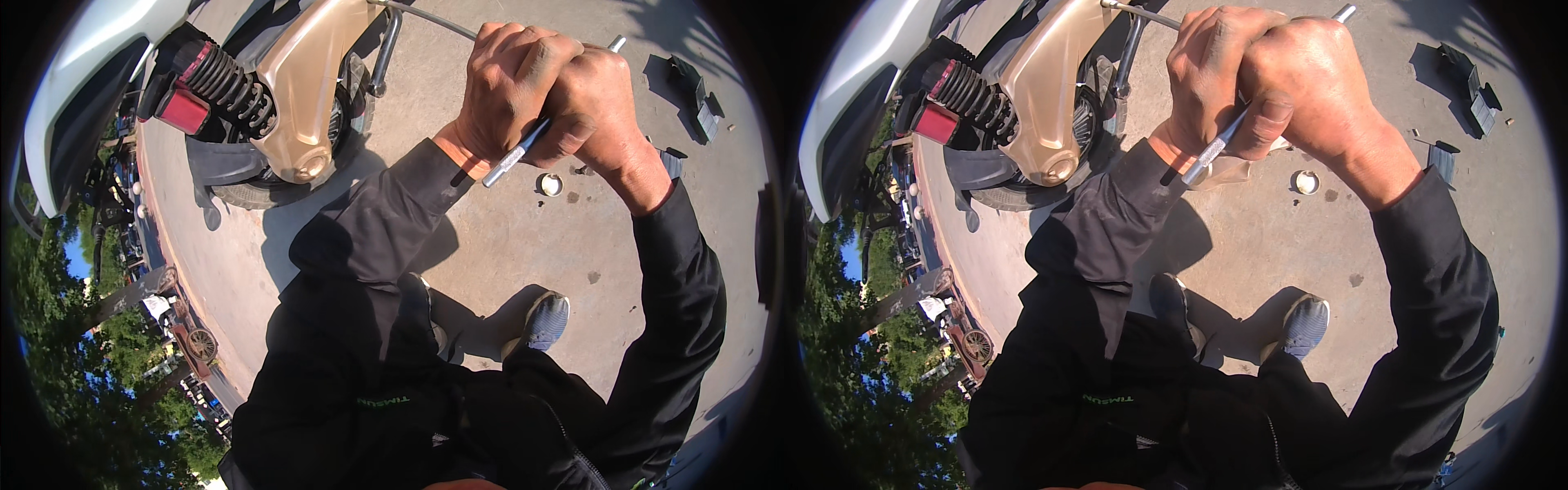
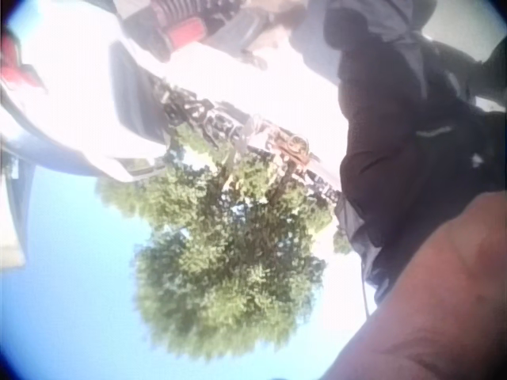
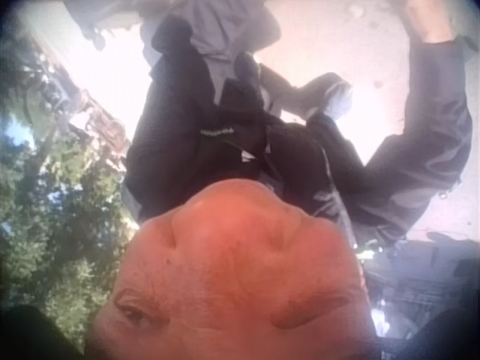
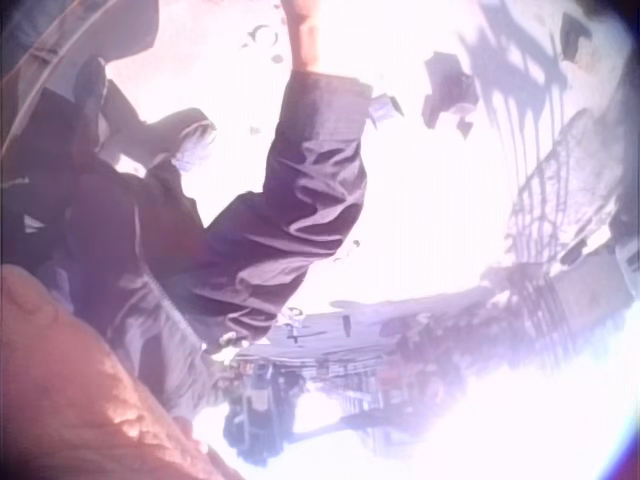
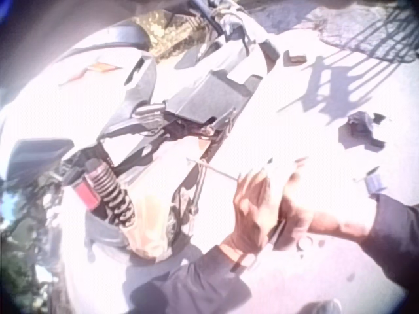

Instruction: The person removes a beige plastic side panel from a scooter, then reattaches it using a T-handle wrench to tighten bolts. They handle the panel, bolts, and wrench throughout the process.

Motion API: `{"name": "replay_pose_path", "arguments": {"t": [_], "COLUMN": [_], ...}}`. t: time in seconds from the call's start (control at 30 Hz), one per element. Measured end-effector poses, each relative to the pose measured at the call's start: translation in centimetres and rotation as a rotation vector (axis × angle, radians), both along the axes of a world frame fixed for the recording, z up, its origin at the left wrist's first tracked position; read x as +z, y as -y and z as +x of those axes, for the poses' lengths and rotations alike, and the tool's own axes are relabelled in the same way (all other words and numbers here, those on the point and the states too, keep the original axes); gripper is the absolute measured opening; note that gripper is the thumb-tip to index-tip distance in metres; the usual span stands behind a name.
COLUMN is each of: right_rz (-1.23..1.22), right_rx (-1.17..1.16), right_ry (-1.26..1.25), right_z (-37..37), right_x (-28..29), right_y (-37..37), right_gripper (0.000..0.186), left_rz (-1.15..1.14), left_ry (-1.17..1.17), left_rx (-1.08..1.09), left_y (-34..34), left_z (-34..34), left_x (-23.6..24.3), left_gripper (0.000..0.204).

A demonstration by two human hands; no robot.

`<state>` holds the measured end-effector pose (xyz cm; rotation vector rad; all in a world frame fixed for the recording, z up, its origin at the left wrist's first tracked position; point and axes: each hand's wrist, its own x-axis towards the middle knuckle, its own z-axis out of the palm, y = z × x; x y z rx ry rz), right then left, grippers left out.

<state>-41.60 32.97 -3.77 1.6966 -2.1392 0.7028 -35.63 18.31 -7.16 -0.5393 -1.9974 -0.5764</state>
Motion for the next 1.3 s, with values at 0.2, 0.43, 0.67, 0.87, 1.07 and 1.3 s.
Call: {"name": "replay_pose_path", "arguments": {"t": [0.2,0.43,0.67,0.87,1.07,1.3], "right_rz": [-0.031,-0.101,0.007,0.098,0.26,0.355], "right_rx": [-0.025,0.085,-0.184,-0.32,-0.628,-0.858], "right_ry": [0.138,0.005,-0.192,0.187,0.438,0.553], "right_z": [0.0,0.7,2.5,7.4,15.0,20.0], "right_x": [-0.8,0.6,-5.1,-13.6,-19.5,-21.9], "right_y": [-0.6,-0.5,-2.8,-14.8,-32.1,-38.7], "right_gripper": [0.02,0.021,0.033,0.036,0.037,0.042], "left_rz": [-0.023,-0.05,-0.972,-1.326,-1.412,-1.411], "left_ry": [0.088,0.227,0.625,0.911,0.905,0.955], "left_rx": [-0.006,-0.114,0.333,0.856,0.993,1.031], "left_y": [-0.1,0.3,9.1,15.4,14.9,14.4], "left_z": [-0.3,1.9,12.1,19.4,16.2,15.7], "left_x": [-0.1,2.1,3.3,5.5,4.1,4.2], "left_gripper": [0.074,0.069,0.066,0.065,0.066,0.067]}}
